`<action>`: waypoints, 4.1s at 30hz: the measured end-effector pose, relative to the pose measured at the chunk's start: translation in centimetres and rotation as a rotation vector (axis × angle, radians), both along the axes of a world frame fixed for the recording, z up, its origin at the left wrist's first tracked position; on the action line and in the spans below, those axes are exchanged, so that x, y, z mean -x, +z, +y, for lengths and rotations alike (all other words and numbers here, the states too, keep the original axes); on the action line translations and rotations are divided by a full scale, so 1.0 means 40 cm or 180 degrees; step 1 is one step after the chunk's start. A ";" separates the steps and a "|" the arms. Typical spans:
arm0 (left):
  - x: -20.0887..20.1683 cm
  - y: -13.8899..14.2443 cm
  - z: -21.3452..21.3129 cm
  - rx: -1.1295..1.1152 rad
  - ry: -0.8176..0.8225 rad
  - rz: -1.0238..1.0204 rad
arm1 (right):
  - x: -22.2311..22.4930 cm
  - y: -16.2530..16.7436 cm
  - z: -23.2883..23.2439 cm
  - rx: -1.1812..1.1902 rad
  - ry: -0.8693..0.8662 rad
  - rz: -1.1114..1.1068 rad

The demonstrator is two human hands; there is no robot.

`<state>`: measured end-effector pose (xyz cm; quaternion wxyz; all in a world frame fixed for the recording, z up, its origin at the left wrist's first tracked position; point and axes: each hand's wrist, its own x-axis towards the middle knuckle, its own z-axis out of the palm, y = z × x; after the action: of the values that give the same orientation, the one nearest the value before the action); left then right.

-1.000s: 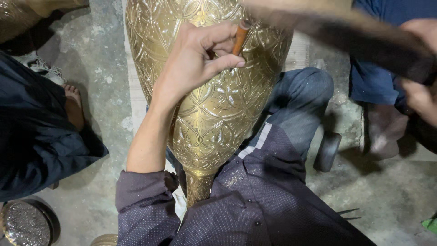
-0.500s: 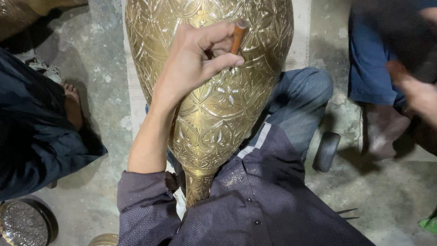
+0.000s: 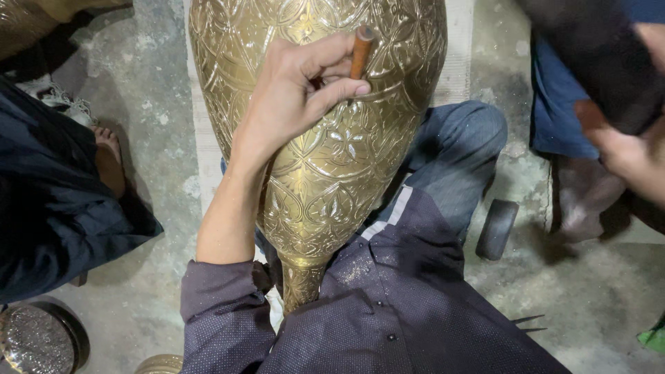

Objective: The person sits on the floor with a large brass vase held between their legs and chisels decorative patterns into its surface. They hold a punch against the metal with one hand and strike it with a wooden mallet in the other, repositioning the punch repeatedly to work different areas of the pattern.

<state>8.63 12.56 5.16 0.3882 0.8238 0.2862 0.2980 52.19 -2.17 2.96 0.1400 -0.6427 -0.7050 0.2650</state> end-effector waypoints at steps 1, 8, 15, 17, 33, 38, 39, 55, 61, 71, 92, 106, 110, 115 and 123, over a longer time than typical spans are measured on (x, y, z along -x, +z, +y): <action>0.001 -0.001 0.000 0.0046 -0.0019 -0.0039 | -0.008 -0.006 0.003 -0.0002 0.0025 0.0002; 0.001 -0.017 0.003 0.0145 0.0049 -0.0143 | 0.088 0.059 0.016 -0.0704 0.0404 -0.0530; 0.005 -0.009 0.001 0.0011 -0.0014 -0.0124 | 0.217 0.122 -0.002 -0.0987 -0.0083 -0.0781; 0.004 -0.011 0.001 -0.0020 -0.0006 -0.0056 | 0.227 0.129 -0.004 -0.1011 -0.0094 -0.1017; -0.052 0.012 0.085 0.0006 -0.1301 0.0353 | 0.343 -0.255 -0.235 -0.0670 -0.1376 -0.0281; -0.043 -0.005 0.111 0.0404 -0.1546 0.0641 | 0.346 -0.280 -0.259 -0.0919 -0.1315 -0.0317; -0.042 -0.006 0.114 0.0353 -0.1571 0.0579 | 0.340 -0.273 -0.256 -0.0829 -0.1290 -0.0338; -0.024 -0.021 0.105 0.0098 -0.1514 0.0521 | 0.266 -0.064 -0.195 -0.1091 -0.1125 0.0322; -0.029 -0.012 0.104 0.0089 -0.1535 0.0576 | 0.271 -0.007 -0.148 -0.1040 -0.0772 -0.0062; -0.027 -0.018 0.100 0.0065 -0.1554 0.0469 | 0.256 -0.018 -0.135 -0.1104 -0.0464 -0.0502; -0.033 0.002 0.098 0.0000 -0.1607 0.0509 | 0.297 0.047 -0.151 -0.0742 -0.0706 -0.0384; -0.079 0.016 0.103 0.0146 -0.1824 0.0810 | 0.351 -0.195 -0.216 -0.0737 -0.1025 -0.0382; -0.084 0.016 0.106 0.0077 -0.1882 0.0758 | 0.312 -0.155 -0.213 -0.1151 -0.1170 0.0204; -0.082 0.013 0.106 0.0097 -0.1875 0.0832 | 0.286 -0.118 -0.216 -0.0989 -0.1138 0.0057; -0.082 0.014 0.110 0.0012 -0.1895 0.0789 | 0.251 -0.137 -0.228 -0.1058 -0.0935 -0.0137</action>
<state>11.91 16.94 5.70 0.4221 0.9006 0.0782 0.0682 42.13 -11.27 -2.54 0.2660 -0.7121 -0.6407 0.1081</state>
